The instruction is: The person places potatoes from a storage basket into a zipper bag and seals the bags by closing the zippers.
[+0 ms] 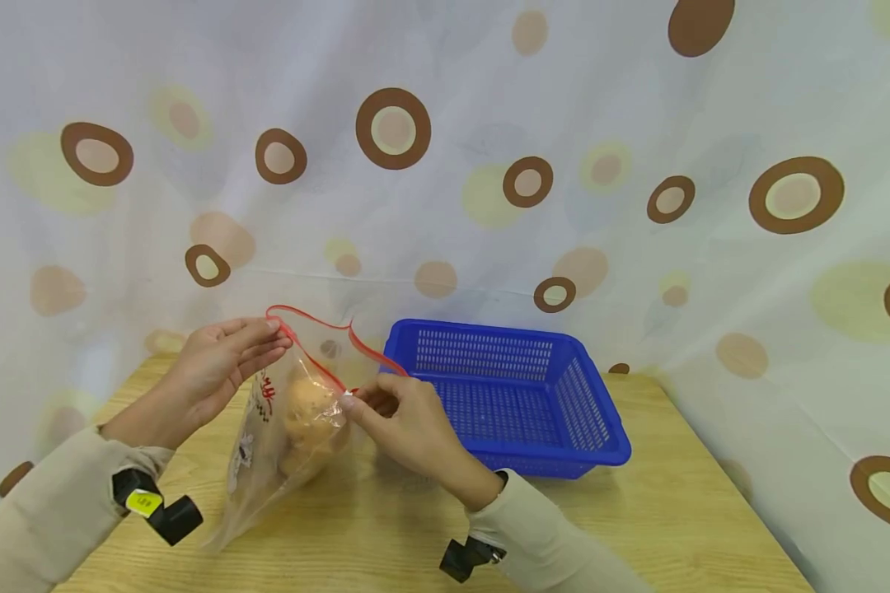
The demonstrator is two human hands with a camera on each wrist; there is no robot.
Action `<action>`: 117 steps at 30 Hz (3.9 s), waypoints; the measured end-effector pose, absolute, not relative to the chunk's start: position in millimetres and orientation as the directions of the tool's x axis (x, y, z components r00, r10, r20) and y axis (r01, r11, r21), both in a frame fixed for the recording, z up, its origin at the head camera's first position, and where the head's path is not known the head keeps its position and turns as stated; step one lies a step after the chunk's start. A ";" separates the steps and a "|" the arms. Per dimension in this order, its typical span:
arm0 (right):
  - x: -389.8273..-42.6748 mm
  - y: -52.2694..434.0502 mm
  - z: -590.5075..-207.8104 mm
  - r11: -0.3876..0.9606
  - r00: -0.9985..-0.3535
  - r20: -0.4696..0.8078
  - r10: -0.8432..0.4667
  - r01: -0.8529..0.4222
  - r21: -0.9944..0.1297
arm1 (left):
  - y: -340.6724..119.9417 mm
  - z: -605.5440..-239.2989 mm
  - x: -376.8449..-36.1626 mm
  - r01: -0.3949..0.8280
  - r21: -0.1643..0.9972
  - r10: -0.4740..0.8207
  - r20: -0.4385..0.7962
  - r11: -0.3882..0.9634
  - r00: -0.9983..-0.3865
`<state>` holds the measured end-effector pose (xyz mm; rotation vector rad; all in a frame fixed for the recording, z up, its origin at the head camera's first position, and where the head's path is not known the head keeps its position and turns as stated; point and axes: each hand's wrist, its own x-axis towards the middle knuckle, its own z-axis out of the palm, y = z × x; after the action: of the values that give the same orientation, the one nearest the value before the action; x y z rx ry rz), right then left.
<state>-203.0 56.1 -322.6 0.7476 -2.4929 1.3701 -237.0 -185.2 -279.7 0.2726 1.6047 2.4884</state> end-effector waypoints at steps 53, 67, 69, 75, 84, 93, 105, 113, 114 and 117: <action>-245.9 87.9 -305.4 0.207 -0.828 0.347 -0.441 -0.469 -0.858 | -224.2 -309.5 -295.3 0.139 0.989 0.362 0.150 -0.056 -0.920; -250.9 96.7 -301.8 0.201 -0.869 0.336 -0.363 -0.426 -0.882 | -222.0 -300.6 -291.6 0.181 0.983 0.219 0.170 0.030 -0.961; -251.5 99.1 -300.6 0.197 -0.878 0.330 -0.348 -0.412 -0.889 | -226.8 -300.3 -289.0 0.183 0.983 0.222 0.185 -0.029 -0.957; -253.1 104.5 -297.7 0.185 -0.903 0.297 -0.312 -0.365 -0.913 | -245.0 -300.4 -279.1 0.173 0.970 0.223 0.210 -0.173 -0.952; -253.9 106.4 -293.4 0.186 -0.909 0.301 -0.289 -0.362 -0.913 | -278.5 -298.8 -259.4 0.160 0.936 0.218 0.235 -0.312 -0.947; -252.2 95.1 -301.3 0.242 -0.854 0.414 -0.314 -0.494 -0.835 | -294.9 -307.3 -247.5 0.228 0.949 0.190 0.270 -0.216 -0.944; -246.3 83.6 -302.9 0.393 -0.843 0.420 -0.336 -0.530 -0.751 | -301.2 -313.3 -242.2 0.245 0.959 0.222 0.272 -0.139 -0.937; -248.0 83.0 -294.7 0.479 -0.826 0.409 -0.387 -0.560 -0.676 | -295.8 -310.3 -242.9 0.245 0.962 0.224 0.268 -0.124 -0.937; -248.6 83.6 -293.0 0.484 -0.821 0.416 -0.391 -0.568 -0.666 | -294.9 -309.5 -242.7 0.249 0.961 0.213 0.271 -0.124 -0.939; -249.8 87.0 -285.3 0.473 -0.822 0.435 -0.367 -0.568 -0.674 | -293.9 -307.4 -241.4 0.263 0.955 0.158 0.283 -0.136 -0.946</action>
<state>-249.8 87.0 -285.3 0.8051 -2.4907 1.2708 -241.4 -293.9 -307.4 0.5156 2.1098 2.3670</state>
